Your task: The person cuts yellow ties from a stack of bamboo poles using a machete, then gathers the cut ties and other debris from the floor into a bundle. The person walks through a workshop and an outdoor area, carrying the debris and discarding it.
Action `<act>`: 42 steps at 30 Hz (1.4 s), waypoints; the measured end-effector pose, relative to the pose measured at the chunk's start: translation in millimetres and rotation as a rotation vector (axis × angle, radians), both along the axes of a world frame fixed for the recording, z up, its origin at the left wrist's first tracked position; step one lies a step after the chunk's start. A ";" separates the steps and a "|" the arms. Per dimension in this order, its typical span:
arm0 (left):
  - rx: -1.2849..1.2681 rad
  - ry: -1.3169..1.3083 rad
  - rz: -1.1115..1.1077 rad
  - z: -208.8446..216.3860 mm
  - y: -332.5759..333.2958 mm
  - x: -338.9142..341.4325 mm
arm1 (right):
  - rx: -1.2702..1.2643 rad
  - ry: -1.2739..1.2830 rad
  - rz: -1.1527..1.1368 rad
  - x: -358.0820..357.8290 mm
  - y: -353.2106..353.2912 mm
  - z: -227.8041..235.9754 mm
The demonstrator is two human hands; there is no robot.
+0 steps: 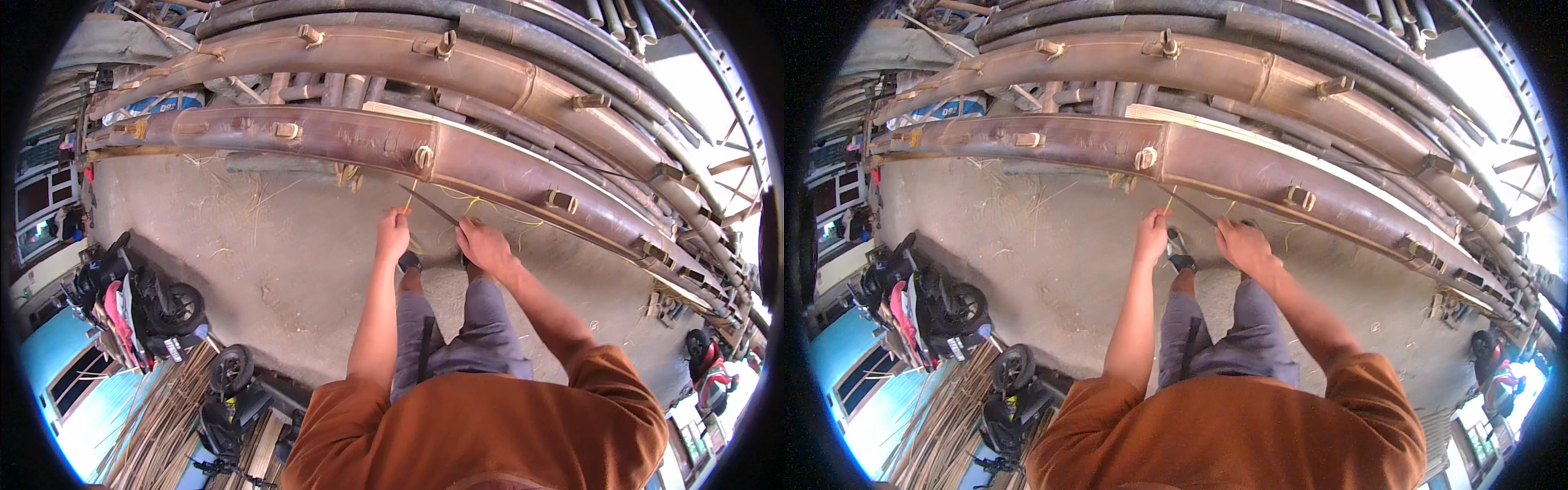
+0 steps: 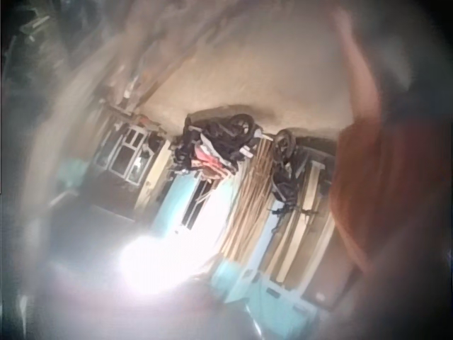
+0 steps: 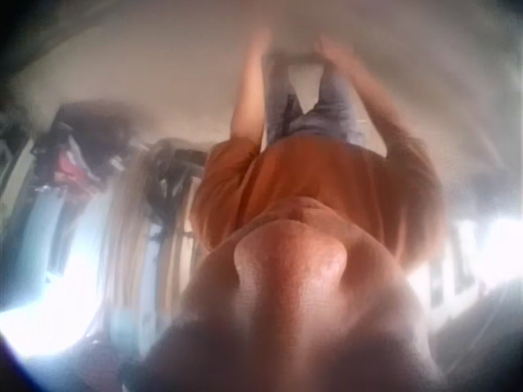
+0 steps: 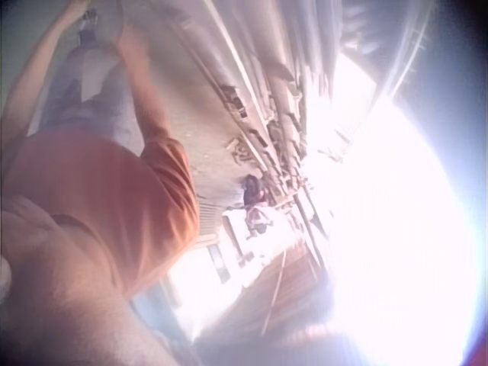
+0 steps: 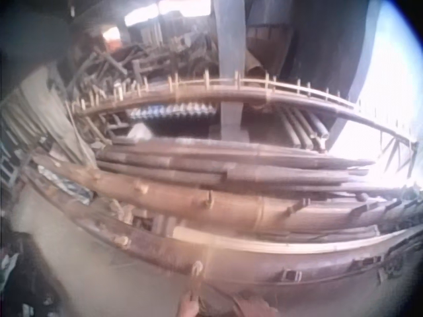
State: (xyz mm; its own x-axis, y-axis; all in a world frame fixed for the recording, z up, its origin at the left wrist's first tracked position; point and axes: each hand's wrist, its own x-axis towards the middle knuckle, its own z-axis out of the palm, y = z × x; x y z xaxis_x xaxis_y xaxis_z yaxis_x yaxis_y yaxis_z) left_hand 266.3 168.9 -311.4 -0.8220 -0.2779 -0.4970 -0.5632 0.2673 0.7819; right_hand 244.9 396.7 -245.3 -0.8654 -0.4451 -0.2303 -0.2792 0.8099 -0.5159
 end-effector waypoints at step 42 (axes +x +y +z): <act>-0.223 0.068 -0.159 70.0 140.8 32.6 | 0.160 -0.295 0.176 25.2 79.5 -22.7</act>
